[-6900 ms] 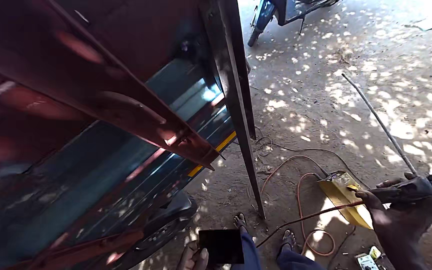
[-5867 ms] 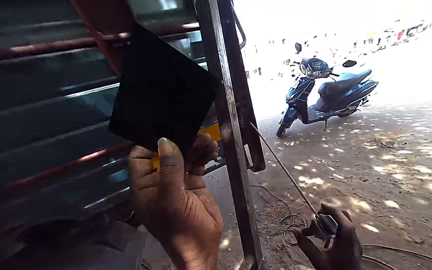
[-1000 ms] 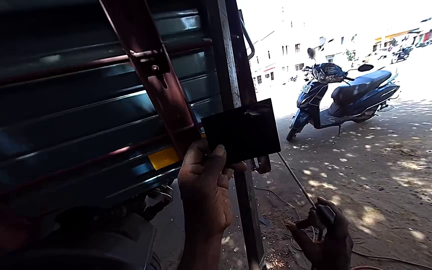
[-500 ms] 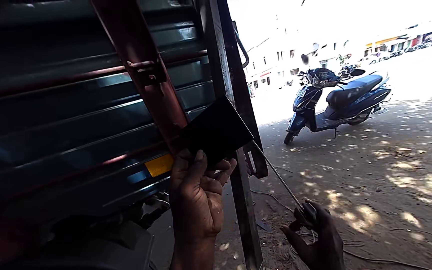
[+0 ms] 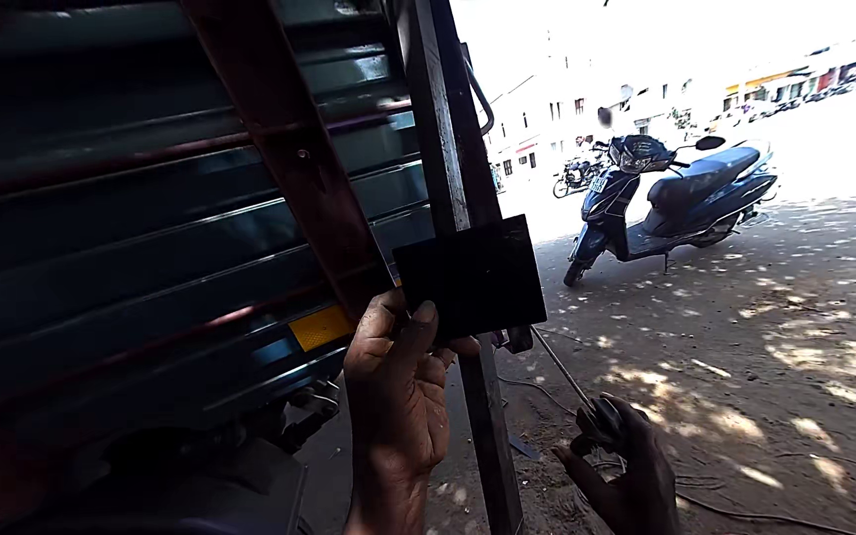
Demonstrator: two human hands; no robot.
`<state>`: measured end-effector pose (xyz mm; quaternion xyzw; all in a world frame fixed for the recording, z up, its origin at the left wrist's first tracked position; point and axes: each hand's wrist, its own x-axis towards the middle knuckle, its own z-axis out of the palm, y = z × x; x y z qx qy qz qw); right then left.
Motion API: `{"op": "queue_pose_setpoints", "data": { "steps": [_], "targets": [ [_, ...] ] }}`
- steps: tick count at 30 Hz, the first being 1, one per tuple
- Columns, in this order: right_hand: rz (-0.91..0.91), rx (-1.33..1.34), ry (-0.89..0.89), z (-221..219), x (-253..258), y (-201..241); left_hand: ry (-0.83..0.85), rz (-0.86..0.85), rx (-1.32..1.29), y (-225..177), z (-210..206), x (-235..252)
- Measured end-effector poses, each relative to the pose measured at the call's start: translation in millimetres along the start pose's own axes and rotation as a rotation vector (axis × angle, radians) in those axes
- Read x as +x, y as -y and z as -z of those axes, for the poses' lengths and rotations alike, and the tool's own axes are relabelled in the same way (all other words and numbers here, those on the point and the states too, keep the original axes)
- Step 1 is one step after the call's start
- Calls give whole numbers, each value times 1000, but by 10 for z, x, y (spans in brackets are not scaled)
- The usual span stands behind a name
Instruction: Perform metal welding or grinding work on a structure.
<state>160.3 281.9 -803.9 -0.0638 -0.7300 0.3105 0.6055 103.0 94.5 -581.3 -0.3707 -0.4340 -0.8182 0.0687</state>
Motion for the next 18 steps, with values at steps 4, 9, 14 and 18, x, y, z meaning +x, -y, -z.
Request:
{"op": "queue_pose_setpoints", "data": {
  "steps": [4,9,14,18],
  "targets": [
    [-8,41,13,-5,-5,-14,78,-49,52,29,9,-20],
    [-3,53,2,-16,16,9,88,-63,74,33,3,-24],
    [-5,85,-92,1,-24,51,-3,-25,23,41,7,13],
    [6,54,-112,22,6,83,-62,32,-83,29,56,50]
  ]
}}
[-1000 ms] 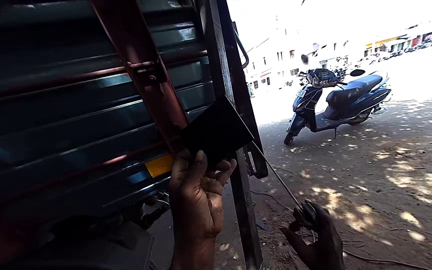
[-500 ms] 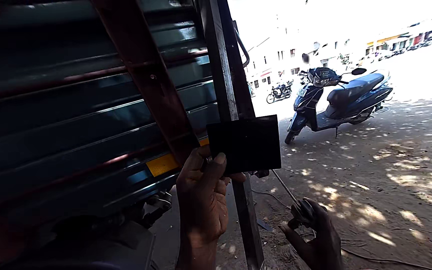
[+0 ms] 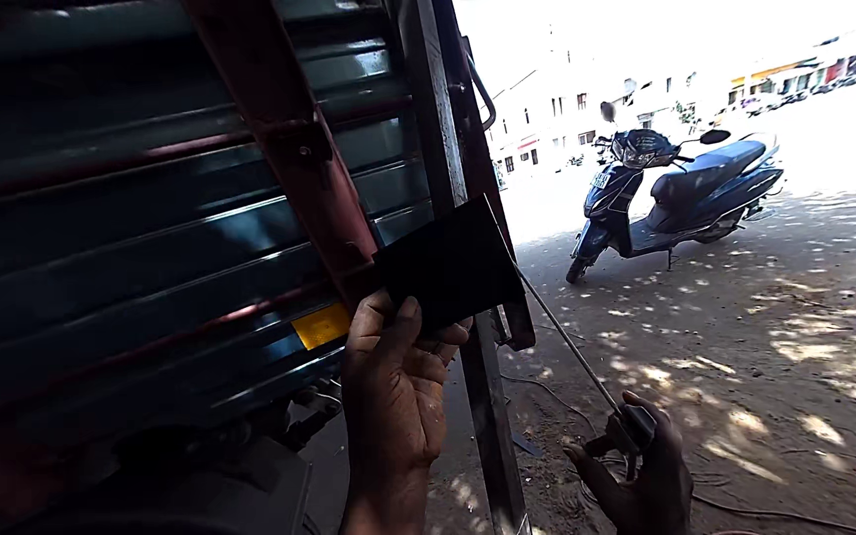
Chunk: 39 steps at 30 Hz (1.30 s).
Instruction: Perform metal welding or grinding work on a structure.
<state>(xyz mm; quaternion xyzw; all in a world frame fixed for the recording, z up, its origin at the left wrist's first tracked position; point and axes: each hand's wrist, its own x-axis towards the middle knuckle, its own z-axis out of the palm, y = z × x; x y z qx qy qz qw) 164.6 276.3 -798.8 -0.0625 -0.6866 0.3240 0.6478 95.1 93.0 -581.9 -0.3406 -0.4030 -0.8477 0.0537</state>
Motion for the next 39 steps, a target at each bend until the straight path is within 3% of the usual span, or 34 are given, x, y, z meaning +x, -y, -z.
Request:
{"op": "queue_pose_setpoints", "data": {
  "steps": [6,26,33,39],
  "targets": [
    [-44,2,78,-2,-13,-23,-31,14,-110,9,18,31],
    [-26,-34,93,-24,-23,-60,-107,30,-92,0,-29,-1],
    [-24,-49,103,-40,-22,-75,174,-94,125,28,-27,-63],
    [-47,-11,109,-26,-19,-78,267,-104,207,31,-41,-81]
  ]
}}
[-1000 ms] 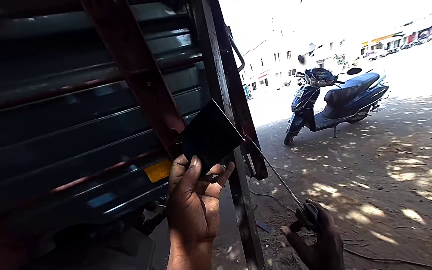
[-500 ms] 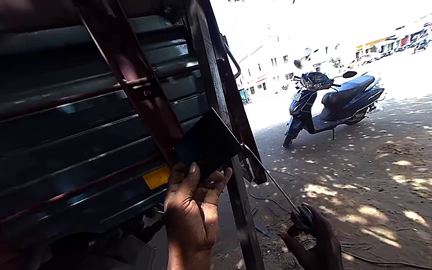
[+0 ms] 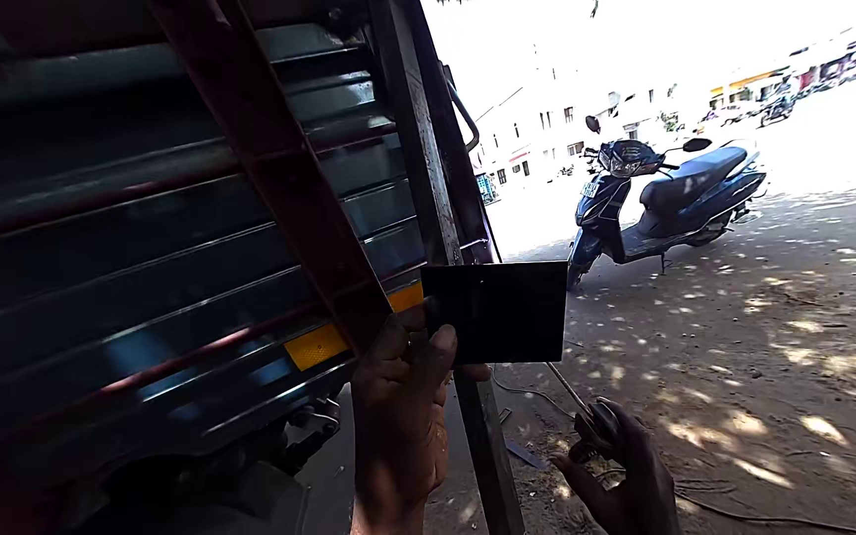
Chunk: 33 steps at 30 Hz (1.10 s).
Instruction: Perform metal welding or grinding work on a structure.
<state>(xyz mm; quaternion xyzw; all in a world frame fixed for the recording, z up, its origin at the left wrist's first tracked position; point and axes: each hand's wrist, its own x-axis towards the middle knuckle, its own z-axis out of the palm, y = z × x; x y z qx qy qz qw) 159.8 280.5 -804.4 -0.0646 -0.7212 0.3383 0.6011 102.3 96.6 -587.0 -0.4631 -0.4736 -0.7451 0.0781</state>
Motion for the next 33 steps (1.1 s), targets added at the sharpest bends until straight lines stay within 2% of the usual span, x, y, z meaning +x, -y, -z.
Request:
{"op": "queue_pose_setpoints", "data": {
  "steps": [4,10,13,18,24,33],
  "targets": [
    [4,-4,-3,-1,-1,-5,-6,4,-13,0,-6,0],
    [-3,-38,-3,-28,8,5,-114,37,-15,-18,-56,1],
    [-5,38,-59,-4,-26,10,-120,29,-69,4,-23,3],
    [43,63,-143,15,5,40,-256,90,-213,0,37,49],
    [18,37,-101,28,3,22,-309,117,-309,-25,44,82],
    [-1,102,-80,20,9,-9,-324,133,-322,-32,33,71]
  ]
}}
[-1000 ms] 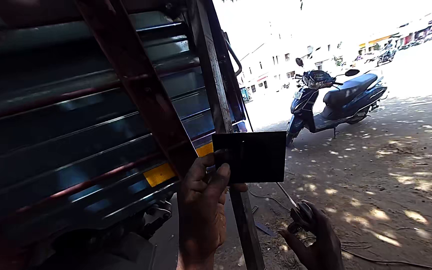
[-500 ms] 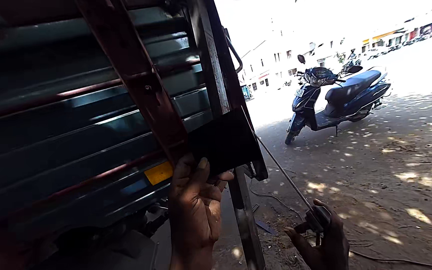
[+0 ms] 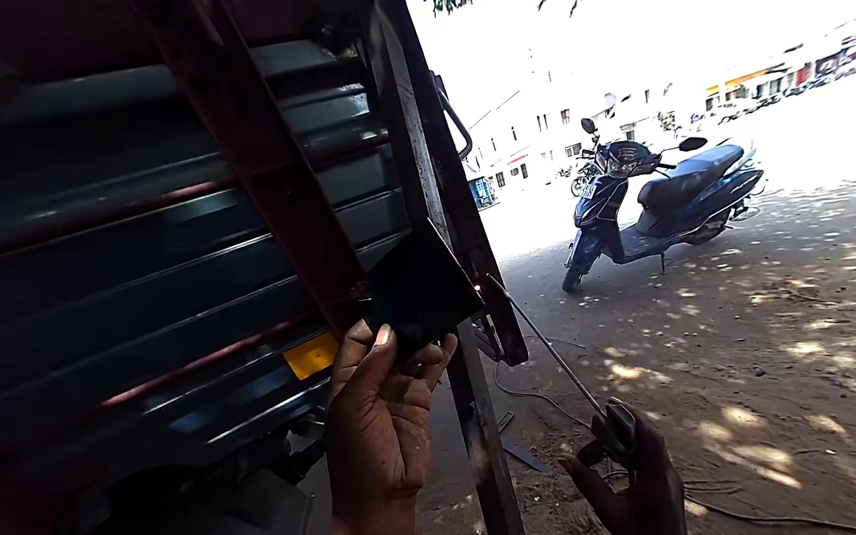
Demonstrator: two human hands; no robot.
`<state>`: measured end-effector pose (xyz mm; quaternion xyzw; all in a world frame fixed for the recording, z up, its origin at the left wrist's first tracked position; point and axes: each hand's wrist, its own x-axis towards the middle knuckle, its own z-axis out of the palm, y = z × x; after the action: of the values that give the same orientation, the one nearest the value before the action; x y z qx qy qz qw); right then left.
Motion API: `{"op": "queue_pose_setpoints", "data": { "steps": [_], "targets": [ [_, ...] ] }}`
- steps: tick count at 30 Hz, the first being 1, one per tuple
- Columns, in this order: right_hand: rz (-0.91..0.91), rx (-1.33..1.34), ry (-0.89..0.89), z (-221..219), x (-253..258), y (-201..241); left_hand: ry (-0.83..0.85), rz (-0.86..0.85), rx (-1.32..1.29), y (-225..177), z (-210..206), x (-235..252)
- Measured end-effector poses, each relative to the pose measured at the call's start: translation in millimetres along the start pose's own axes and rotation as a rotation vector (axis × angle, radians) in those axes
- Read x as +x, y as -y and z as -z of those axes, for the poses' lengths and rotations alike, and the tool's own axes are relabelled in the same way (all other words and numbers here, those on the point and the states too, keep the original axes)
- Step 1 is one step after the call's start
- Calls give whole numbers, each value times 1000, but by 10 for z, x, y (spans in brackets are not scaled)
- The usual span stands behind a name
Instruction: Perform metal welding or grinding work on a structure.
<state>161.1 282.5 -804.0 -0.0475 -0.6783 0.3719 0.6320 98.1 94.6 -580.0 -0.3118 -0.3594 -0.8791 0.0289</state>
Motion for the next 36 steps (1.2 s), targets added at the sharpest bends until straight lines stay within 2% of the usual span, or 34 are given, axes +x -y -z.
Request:
{"op": "queue_pose_setpoints", "data": {
  "steps": [10,18,36],
  "targets": [
    [1,70,-68,29,11,17,-4,14,-10,2,8,11],
    [-129,188,-174,174,97,40,17,4,67,7,5,-11],
    [-266,121,-241,378,232,39,-6,-7,-35,39,-21,-28]
  ]
}}
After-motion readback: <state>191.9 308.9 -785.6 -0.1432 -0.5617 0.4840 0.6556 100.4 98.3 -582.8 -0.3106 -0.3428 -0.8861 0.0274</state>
